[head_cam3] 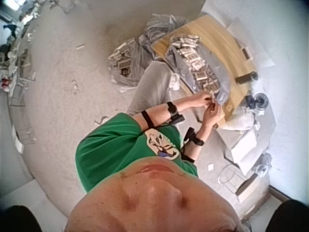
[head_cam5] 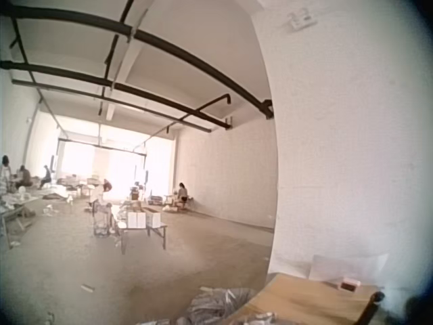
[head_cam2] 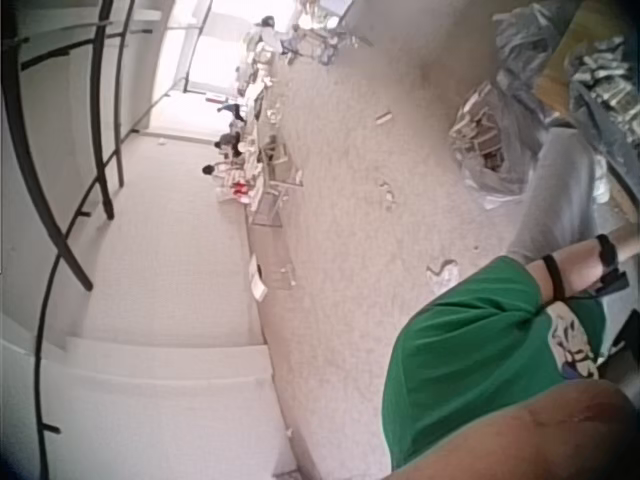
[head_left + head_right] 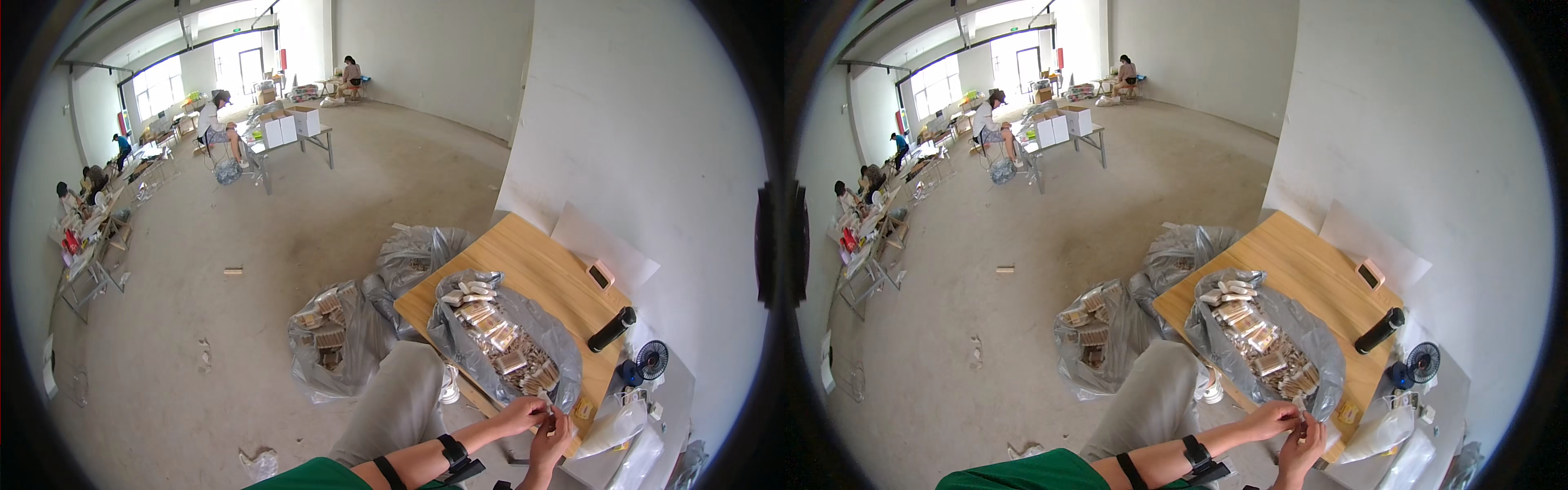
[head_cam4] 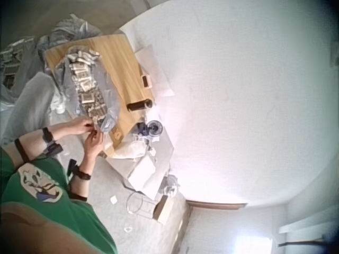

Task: Packaging small plastic bags containing wooden sticks or stems into a larger plastic bag.

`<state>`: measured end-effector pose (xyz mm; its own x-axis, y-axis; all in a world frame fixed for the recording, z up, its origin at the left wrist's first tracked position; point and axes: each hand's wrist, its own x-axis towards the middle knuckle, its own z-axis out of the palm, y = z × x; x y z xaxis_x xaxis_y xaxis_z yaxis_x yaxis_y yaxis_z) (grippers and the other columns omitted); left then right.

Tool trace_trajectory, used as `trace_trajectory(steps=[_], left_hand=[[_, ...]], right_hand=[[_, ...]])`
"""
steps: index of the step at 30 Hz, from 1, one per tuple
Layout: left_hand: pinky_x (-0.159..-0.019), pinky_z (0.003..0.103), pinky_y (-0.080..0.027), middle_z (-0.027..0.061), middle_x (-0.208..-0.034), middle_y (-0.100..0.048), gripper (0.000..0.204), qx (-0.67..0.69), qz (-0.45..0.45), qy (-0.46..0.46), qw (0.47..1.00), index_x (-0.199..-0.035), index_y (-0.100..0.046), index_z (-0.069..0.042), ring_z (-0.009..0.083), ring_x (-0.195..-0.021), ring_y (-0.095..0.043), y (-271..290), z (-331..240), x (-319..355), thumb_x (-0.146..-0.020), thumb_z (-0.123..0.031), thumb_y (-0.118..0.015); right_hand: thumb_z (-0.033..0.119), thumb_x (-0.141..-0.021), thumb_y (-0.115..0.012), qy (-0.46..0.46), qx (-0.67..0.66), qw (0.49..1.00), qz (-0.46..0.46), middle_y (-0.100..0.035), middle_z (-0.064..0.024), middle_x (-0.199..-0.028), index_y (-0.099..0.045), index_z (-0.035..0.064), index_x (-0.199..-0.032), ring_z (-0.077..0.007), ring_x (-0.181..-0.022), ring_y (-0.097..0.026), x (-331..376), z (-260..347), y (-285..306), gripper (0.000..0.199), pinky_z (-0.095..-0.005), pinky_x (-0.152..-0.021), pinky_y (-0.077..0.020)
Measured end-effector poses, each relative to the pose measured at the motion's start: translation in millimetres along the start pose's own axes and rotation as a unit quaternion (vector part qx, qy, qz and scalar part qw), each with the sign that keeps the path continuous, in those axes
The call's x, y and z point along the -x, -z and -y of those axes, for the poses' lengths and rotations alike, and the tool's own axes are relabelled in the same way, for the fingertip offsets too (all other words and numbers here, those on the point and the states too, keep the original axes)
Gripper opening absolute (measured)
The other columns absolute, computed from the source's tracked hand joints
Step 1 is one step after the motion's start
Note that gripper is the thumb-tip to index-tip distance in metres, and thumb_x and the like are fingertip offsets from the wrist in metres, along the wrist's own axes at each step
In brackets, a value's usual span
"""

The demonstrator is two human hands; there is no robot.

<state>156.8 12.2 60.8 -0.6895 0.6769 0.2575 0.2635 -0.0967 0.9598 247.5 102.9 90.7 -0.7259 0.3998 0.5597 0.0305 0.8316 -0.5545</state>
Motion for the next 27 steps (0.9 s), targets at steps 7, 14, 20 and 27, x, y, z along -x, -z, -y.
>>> trace_trajectory(steps=[7,14,20,27], left_hand=[[-0.062,0.035,-0.045,0.0138,-0.073,-0.060,0.018,-0.055,-0.007,-0.005,0.998,-0.080,-0.059,-0.002,0.0285,-0.069,-0.058,-5,1,2,-0.083,-0.019,-0.063],[-0.063,0.038,-0.047,0.0148,-0.075,-0.062,0.005,-0.045,-0.037,-0.005,0.998,-0.078,-0.061,-0.003,0.0312,-0.072,-0.061,-8,7,1,-0.077,-0.005,-0.056],[-0.059,0.037,-0.045,0.0157,-0.072,-0.061,0.010,-0.128,-0.008,0.005,0.992,-0.081,-0.062,-0.003,0.0308,-0.067,-0.060,8,-10,-1,-0.081,-0.013,-0.063],[-0.054,0.031,-0.041,0.0095,-0.065,-0.058,0.014,-0.105,0.000,0.018,0.994,-0.079,-0.059,0.001,0.0147,-0.058,-0.052,2,-9,1,-0.083,-0.012,-0.063]], right_hand=[[-0.009,-0.073,-0.055,-0.025,-0.034,0.999,0.030,-0.056,-0.0131,-0.075,-0.058,-0.0010,-0.100,-0.0270,-0.068,-0.056,0,7,9,0.029,-0.0357,-0.061,-0.0440],[-0.010,-0.066,-0.057,-0.052,-0.040,0.996,0.057,-0.060,-0.0122,-0.077,-0.056,0.0019,-0.107,-0.0224,-0.069,-0.059,-1,0,9,0.042,-0.0327,-0.066,-0.0481],[-0.005,-0.074,-0.060,-0.100,-0.116,0.985,0.084,-0.062,-0.0150,-0.080,-0.053,0.0034,-0.107,-0.0292,-0.075,-0.064,-5,-4,4,0.035,-0.0359,-0.067,-0.0503],[-0.004,-0.075,-0.057,-0.097,-0.122,0.986,0.057,-0.060,-0.0152,-0.075,-0.052,0.0028,-0.103,-0.0338,-0.074,-0.060,1,-8,5,0.030,-0.0392,-0.064,-0.0477]])
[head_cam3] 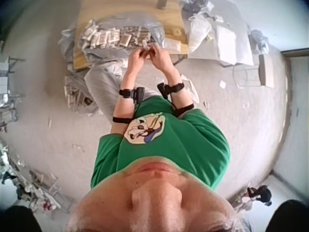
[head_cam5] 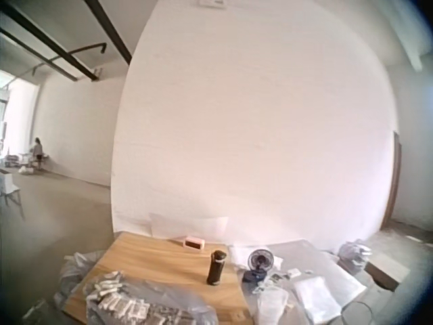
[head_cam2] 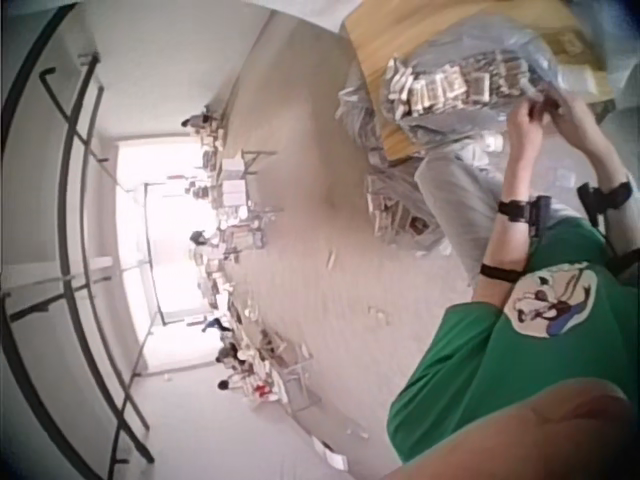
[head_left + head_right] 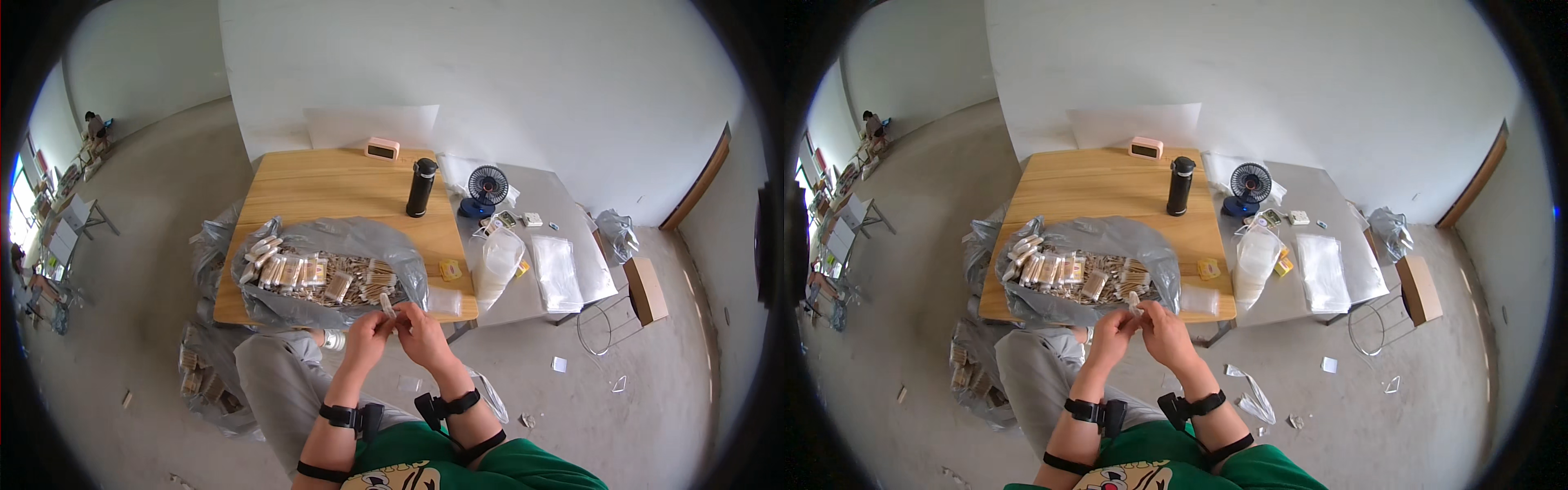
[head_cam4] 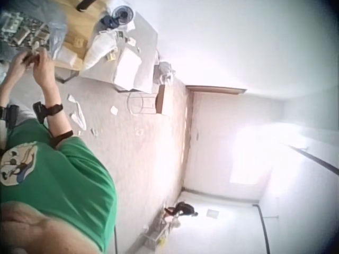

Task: Packaging small plastic bags containing wooden sticks or stems into a larger plastic bag.

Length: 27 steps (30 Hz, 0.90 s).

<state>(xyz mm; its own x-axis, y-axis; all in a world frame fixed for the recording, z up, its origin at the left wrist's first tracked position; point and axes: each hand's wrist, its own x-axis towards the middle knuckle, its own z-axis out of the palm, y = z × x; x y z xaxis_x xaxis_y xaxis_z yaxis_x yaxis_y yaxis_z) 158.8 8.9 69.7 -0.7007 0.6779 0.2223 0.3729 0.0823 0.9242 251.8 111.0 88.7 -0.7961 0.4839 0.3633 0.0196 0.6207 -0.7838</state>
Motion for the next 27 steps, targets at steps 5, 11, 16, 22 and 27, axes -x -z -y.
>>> trace_trajectory(steps=[5,11,16,22,27], left_hand=[[-0.055,0.030,-0.043,0.0123,-0.069,-0.060,0.015,-0.025,-0.005,-0.032,0.999,-0.079,-0.057,0.002,0.0190,-0.059,-0.054,-2,8,0,-0.083,-0.011,-0.062],[-0.055,0.036,-0.043,0.0159,-0.069,-0.057,0.014,-0.026,-0.006,-0.037,0.999,-0.075,-0.053,0.003,0.0280,-0.062,-0.055,-5,8,-3,-0.079,-0.008,-0.061],[-0.057,0.042,-0.043,0.0183,-0.068,-0.055,0.015,-0.072,0.002,-0.064,0.995,-0.070,-0.050,0.003,0.0356,-0.064,-0.054,-5,-1,-4,-0.073,-0.007,-0.062],[-0.057,0.038,-0.044,0.0169,-0.072,-0.056,0.019,0.009,0.008,-0.060,0.998,-0.076,-0.053,0.002,0.0324,-0.065,-0.055,-3,4,-3,-0.077,-0.013,-0.066],[-0.062,0.029,-0.043,0.0071,-0.081,-0.058,0.030,0.091,-0.138,0.040,0.985,-0.090,-0.056,0.000,0.0167,-0.070,-0.053,-3,32,-11,-0.082,-0.027,-0.068]], right_hand=[[-0.002,-0.073,-0.058,-0.016,0.021,1.000,-0.013,-0.058,-0.0149,-0.072,-0.049,0.0032,-0.100,-0.0331,-0.070,-0.059,0,-2,0,0.030,-0.0395,-0.061,-0.0468],[-0.001,-0.074,-0.060,-0.026,0.067,0.987,-0.142,-0.056,-0.0138,-0.073,-0.049,0.0021,-0.101,-0.0330,-0.067,-0.057,-4,-19,3,0.029,-0.0393,-0.060,-0.0462],[0.006,-0.080,-0.059,0.016,0.043,0.994,-0.101,-0.057,-0.0142,-0.075,-0.052,0.0016,-0.102,-0.0348,-0.070,-0.058,-3,-14,-8,0.023,-0.0409,-0.064,-0.0463],[0.002,-0.085,-0.051,0.003,0.084,0.990,-0.116,-0.062,-0.0155,-0.082,-0.058,-0.0003,-0.090,-0.0303,-0.073,-0.061,-1,-26,-12,0.009,-0.0372,-0.064,-0.0491],[-0.005,-0.088,-0.046,-0.206,-0.382,0.890,-0.142,-0.063,-0.0084,-0.089,-0.053,-0.0010,-0.101,-0.0135,-0.072,-0.062,-8,-39,-22,0.016,-0.0265,-0.059,-0.0528]])
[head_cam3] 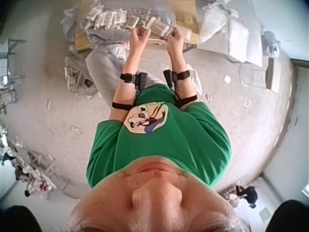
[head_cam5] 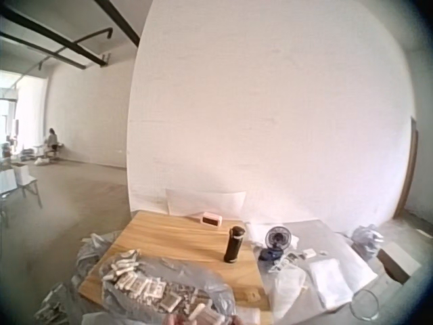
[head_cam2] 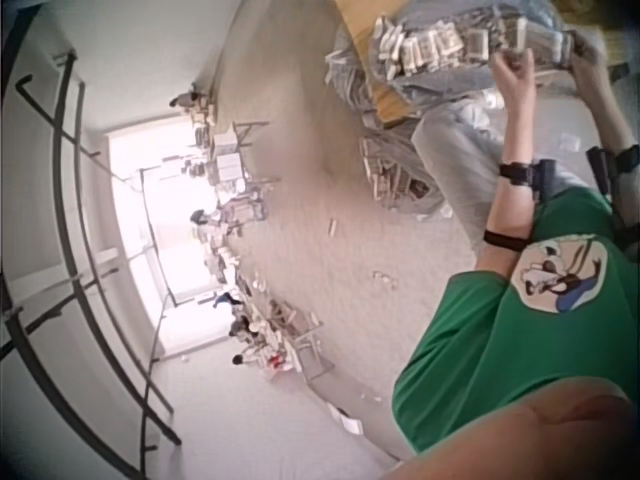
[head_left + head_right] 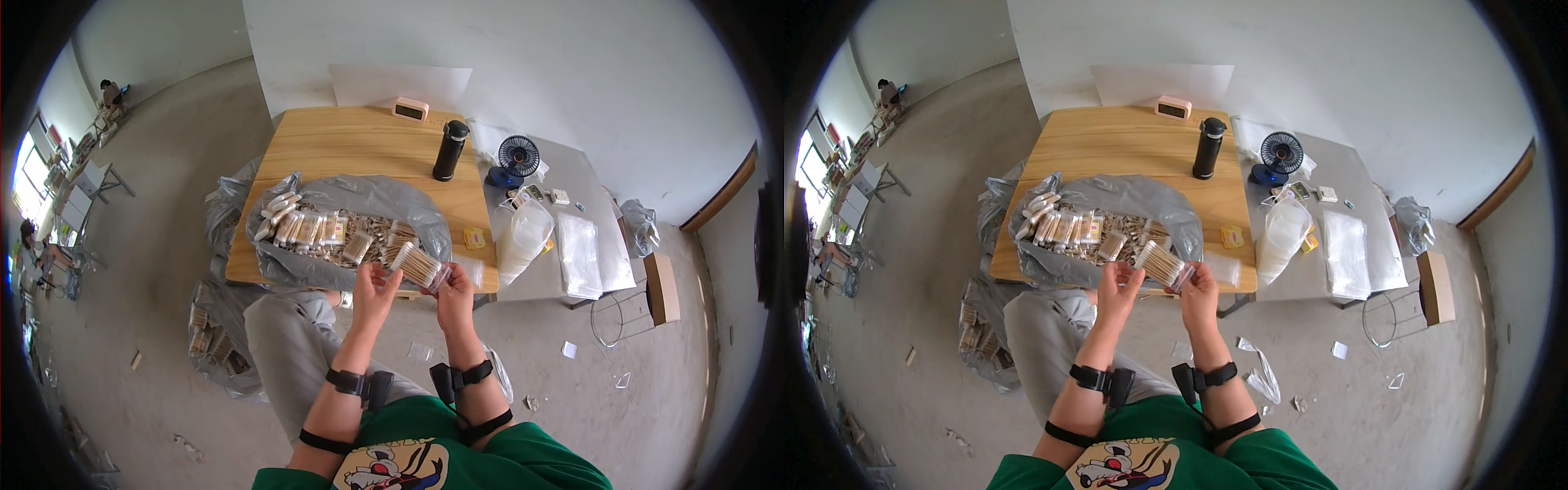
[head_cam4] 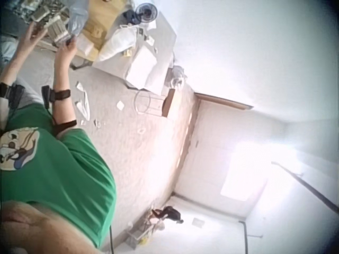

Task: Packaging small plastic bags containing wooden sticks or stems into a larger plastic bag.

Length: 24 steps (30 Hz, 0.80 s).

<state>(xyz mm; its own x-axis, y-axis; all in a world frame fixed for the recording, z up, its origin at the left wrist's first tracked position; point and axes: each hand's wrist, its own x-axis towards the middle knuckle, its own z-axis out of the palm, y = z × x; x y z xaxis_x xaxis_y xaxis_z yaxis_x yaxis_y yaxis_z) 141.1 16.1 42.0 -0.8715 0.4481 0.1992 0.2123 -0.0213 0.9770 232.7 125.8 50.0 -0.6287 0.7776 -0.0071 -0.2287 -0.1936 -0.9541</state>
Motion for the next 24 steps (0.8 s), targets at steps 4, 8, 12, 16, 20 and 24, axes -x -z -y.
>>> trace_trajectory(steps=[4,8,12,16,20,24], left_hand=[[-0.065,0.024,-0.042,0.0001,-0.086,-0.056,0.036,0.228,0.047,0.141,0.962,-0.104,-0.057,0.000,0.0071,-0.075,-0.050,3,3,-14,-0.085,-0.029,-0.066],[-0.063,0.023,-0.043,0.0010,-0.083,-0.059,0.028,0.180,0.073,0.081,0.978,-0.105,-0.060,0.000,0.0072,-0.072,-0.052,2,5,-34,-0.086,-0.020,-0.065],[-0.061,0.023,-0.043,0.0016,-0.079,-0.060,0.023,-0.047,0.075,-0.004,0.996,-0.103,-0.062,0.000,0.0079,-0.069,-0.053,12,4,-52,-0.086,-0.016,-0.064],[-0.063,0.023,-0.043,0.0021,-0.081,-0.059,0.026,-0.026,0.088,0.020,0.996,-0.107,-0.062,-0.001,0.0086,-0.071,-0.052,10,4,-64,-0.086,-0.018,-0.064],[-0.066,0.023,-0.042,0.0013,-0.086,-0.058,0.024,-0.001,0.052,0.007,0.999,-0.104,-0.063,-0.001,0.0086,-0.075,-0.052,10,19,-72,-0.087,-0.019,-0.063],[-0.065,0.024,-0.042,0.0033,-0.085,-0.059,0.019,-0.016,0.003,-0.025,1.000,-0.091,-0.064,0.001,0.0104,-0.072,-0.052,8,33,-85,-0.086,-0.018,-0.064]], right_hand=[[-0.007,-0.085,-0.046,-0.059,-0.104,0.992,0.033,-0.062,-0.0078,-0.093,-0.055,-0.0001,-0.103,-0.0137,-0.077,-0.061,-6,-15,-8,0.021,-0.0263,-0.065,-0.0515],[-0.004,-0.080,-0.050,-0.021,-0.059,0.993,0.104,-0.062,-0.0066,-0.098,-0.057,0.0006,-0.112,-0.0136,-0.097,-0.055,-38,-36,16,0.032,-0.0249,-0.084,-0.0411],[0.013,-0.091,-0.054,0.000,0.009,0.991,0.131,-0.058,-0.0006,-0.091,-0.056,-0.0002,-0.108,-0.0076,-0.087,-0.051,-50,-7,-26,0.022,-0.0238,-0.081,-0.0408],[0.013,-0.091,-0.058,0.016,0.031,0.990,0.139,-0.057,0.0030,-0.084,-0.058,0.0014,-0.100,-0.0035,-0.075,-0.050,-71,-21,-37,0.015,-0.0180,-0.066,-0.0404],[0.012,-0.089,-0.060,0.023,0.030,0.992,0.124,-0.056,0.0038,-0.078,-0.059,0.0020,-0.094,-0.0029,-0.071,-0.048,-83,-31,-48,0.011,-0.0176,-0.062,-0.0389],[0.010,-0.087,-0.063,-0.014,-0.013,0.995,0.103,-0.056,0.0035,-0.076,-0.059,0.0027,-0.087,-0.0032,-0.068,-0.048,-94,-40,-54,0.008,-0.0180,-0.061,-0.0390]])
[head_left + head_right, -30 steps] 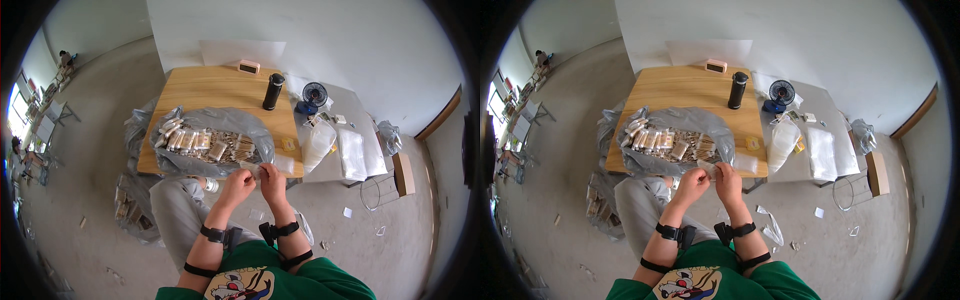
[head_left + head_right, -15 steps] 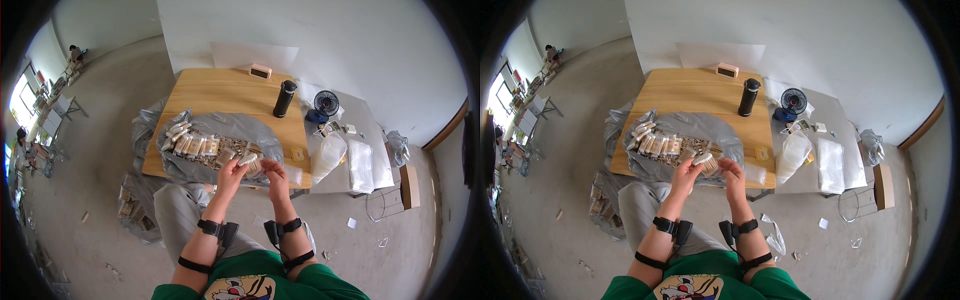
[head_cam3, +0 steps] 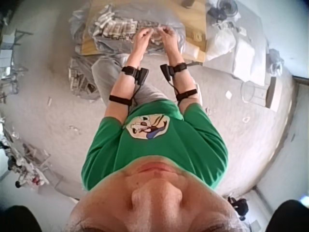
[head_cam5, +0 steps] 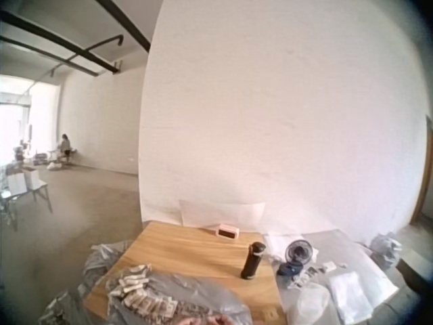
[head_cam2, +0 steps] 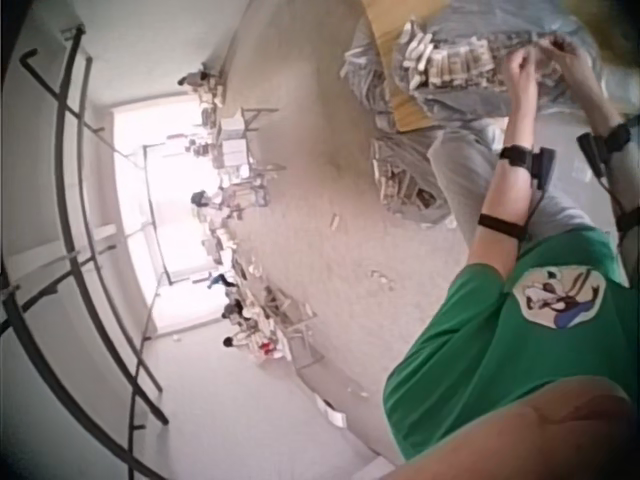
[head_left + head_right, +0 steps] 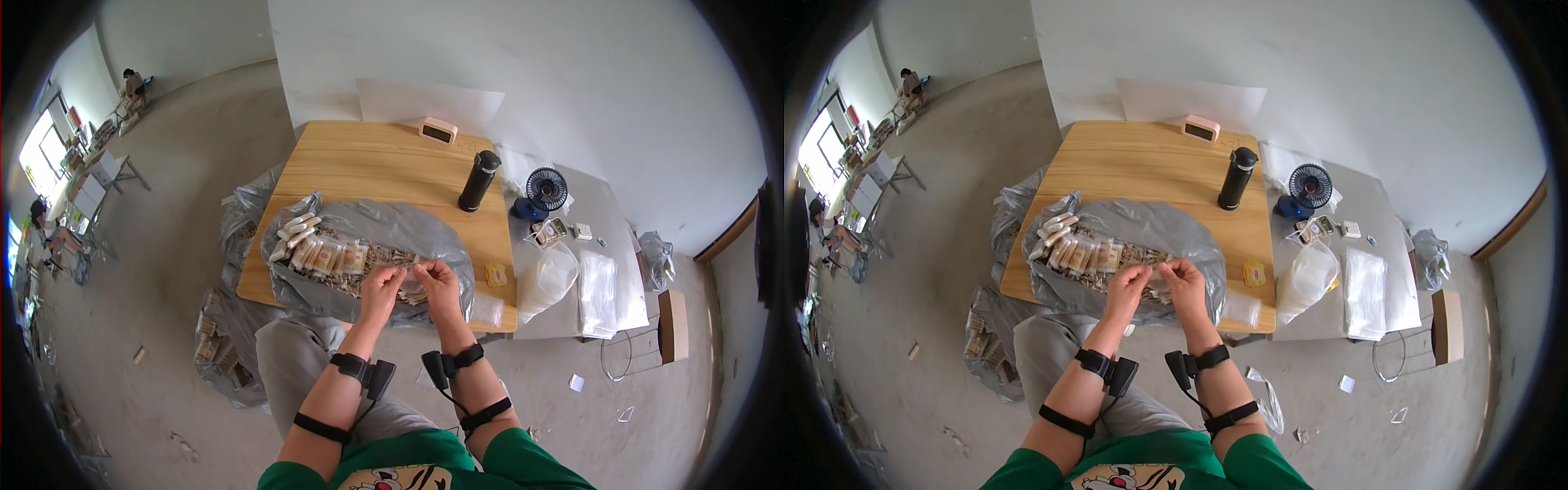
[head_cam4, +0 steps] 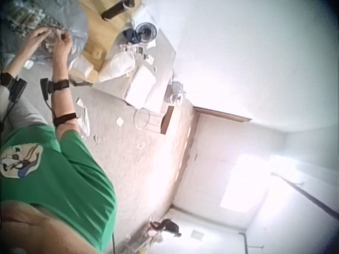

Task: Packaging small plastic bags containing wooden sticks or stems into a larger plastic bag.

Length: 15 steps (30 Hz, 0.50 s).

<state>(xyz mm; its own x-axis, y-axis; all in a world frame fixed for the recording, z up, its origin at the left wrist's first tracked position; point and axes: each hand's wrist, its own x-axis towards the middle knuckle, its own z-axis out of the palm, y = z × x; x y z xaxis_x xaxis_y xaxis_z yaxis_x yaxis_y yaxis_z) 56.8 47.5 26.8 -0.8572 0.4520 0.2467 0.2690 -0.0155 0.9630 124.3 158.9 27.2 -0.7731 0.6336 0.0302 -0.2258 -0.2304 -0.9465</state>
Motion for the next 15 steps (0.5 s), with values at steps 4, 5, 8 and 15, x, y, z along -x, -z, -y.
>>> trace_trajectory(steps=[4,5,8,15], left_hand=[[-0.063,0.025,-0.042,0.0055,-0.082,-0.060,0.019,-0.051,-0.015,-0.028,0.998,-0.081,-0.063,0.002,0.0118,-0.069,-0.052,-4,4,-12,-0.085,-0.016,-0.064],[-0.060,0.028,-0.042,0.0068,-0.075,-0.058,0.018,-0.062,-0.037,-0.054,0.996,-0.080,-0.063,0.001,0.0149,-0.064,-0.052,-4,5,-15,-0.084,-0.016,-0.065],[-0.056,0.031,-0.041,0.0085,-0.067,-0.056,0.018,-0.071,-0.107,-0.046,0.991,-0.076,-0.062,0.000,0.0183,-0.058,-0.050,-3,11,-25,-0.084,-0.016,-0.065],[-0.056,0.030,-0.040,0.0065,-0.066,-0.054,0.022,-0.070,-0.215,0.025,0.974,-0.077,-0.055,0.001,0.0150,-0.058,-0.048,-9,17,-16,-0.087,-0.018,-0.061]], right_hand=[[0.013,-0.088,-0.062,-0.021,-0.038,0.999,-0.006,-0.058,0.0020,-0.078,-0.060,0.0029,-0.089,-0.0043,-0.069,-0.050,-13,-8,3,0.010,-0.0183,-0.061,-0.0396],[0.013,-0.088,-0.062,-0.021,-0.037,0.999,-0.006,-0.058,0.0020,-0.078,-0.060,0.0029,-0.089,-0.0043,-0.069,-0.050,-14,-10,4,0.010,-0.0183,-0.061,-0.0396],[0.024,-0.092,-0.056,-0.015,-0.042,0.999,-0.017,-0.059,-0.0008,-0.084,-0.059,0.0030,-0.096,-0.0059,-0.077,-0.051,-13,-13,-1,0.021,-0.0187,-0.063,-0.0408],[0.040,-0.095,-0.046,-0.165,-0.116,0.978,-0.042,-0.060,-0.0045,-0.091,-0.049,0.0091,-0.111,-0.0107,-0.073,-0.057,12,-29,-11,0.035,-0.0285,-0.057,-0.0508]])
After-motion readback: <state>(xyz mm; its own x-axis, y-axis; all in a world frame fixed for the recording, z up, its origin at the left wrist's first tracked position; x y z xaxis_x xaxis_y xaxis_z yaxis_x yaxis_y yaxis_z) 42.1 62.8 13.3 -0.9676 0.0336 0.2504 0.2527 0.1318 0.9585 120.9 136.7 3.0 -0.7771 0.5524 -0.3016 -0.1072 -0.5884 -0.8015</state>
